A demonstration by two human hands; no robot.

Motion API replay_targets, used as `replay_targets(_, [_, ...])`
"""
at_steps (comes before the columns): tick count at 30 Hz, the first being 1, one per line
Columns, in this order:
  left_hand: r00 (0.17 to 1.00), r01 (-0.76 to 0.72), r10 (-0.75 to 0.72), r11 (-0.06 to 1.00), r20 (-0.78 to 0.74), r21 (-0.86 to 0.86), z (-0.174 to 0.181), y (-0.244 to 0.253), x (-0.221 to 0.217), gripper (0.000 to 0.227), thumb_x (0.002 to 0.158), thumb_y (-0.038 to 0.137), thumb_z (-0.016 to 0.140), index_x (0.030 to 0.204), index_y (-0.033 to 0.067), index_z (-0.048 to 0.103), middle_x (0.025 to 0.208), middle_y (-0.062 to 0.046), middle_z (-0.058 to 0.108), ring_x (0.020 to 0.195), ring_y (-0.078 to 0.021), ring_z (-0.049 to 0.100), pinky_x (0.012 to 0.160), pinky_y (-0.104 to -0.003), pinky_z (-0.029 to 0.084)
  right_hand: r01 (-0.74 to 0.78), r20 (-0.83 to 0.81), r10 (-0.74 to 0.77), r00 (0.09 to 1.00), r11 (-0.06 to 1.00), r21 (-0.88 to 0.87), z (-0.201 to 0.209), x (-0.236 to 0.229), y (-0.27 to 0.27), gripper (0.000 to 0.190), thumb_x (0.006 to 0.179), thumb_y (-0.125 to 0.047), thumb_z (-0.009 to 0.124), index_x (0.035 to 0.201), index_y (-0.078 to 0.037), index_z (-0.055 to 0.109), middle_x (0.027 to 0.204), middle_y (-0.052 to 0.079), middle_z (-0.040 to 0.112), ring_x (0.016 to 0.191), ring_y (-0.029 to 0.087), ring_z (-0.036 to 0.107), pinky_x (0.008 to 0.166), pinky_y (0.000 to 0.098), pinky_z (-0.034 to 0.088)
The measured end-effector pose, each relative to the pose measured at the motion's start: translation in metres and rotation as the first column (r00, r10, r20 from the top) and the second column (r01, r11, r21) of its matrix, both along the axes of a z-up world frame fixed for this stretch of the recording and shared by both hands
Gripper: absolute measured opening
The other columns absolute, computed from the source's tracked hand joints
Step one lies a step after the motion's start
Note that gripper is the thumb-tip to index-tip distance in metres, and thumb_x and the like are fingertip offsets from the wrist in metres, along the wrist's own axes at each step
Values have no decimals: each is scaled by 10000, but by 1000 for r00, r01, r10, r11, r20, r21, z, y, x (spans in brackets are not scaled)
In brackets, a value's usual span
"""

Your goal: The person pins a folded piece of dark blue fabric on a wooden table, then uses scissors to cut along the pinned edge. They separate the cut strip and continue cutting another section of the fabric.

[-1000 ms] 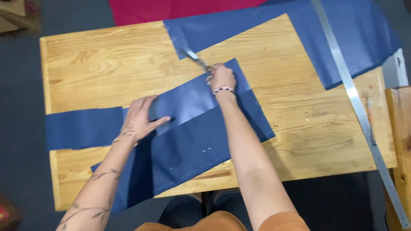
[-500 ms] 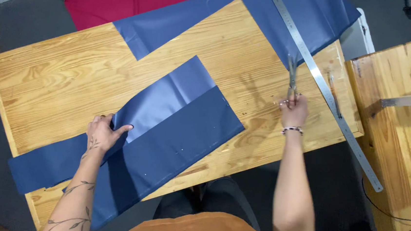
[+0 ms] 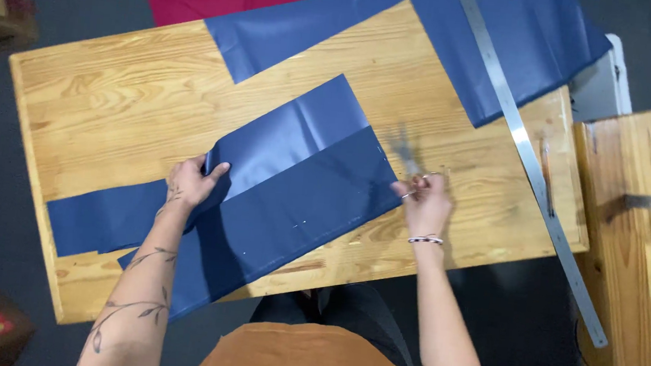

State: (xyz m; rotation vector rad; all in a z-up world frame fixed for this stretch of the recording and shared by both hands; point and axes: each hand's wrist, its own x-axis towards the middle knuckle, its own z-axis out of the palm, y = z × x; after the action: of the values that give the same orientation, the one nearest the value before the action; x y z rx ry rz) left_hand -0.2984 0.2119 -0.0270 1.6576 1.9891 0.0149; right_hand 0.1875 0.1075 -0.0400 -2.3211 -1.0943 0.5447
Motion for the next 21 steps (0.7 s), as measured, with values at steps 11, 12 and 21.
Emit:
replay_targets(11, [939, -322, 328, 944, 106, -67, 2, -51, -24, 430, 862, 563, 762, 1036, 170, 772, 970, -141, 779, 1053, -377, 718, 870, -488, 566, -234, -262, 160, 952, 930, -283, -6, -25, 92, 286, 751, -217, 796, 920, -205, 566, 912, 35, 666, 979, 288, 689, 865, 431, 580])
replay_targets(12, [926, -346, 354, 935, 133, -76, 6, -57, -23, 428, 861, 552, 769, 1044, 165, 769, 981, -148, 777, 1060, -381, 715, 870, -492, 563, -191, -467, 77, 881, 961, -202, -1, -24, 102, 213, 800, -180, 728, 905, -186, 543, 873, 15, 603, 923, 246, 654, 849, 390, 568])
replay_targets(21, [790, -520, 485, 854, 376, -8, 12, -79, 22, 426, 820, 508, 832, 973, 115, 775, 897, -170, 764, 959, -380, 738, 761, -484, 579, -653, 79, 649, 757, 749, 107, 64, -28, 254, 213, 901, 37, 711, 993, -100, 577, 834, 51, 685, 884, 263, 737, 810, 433, 569])
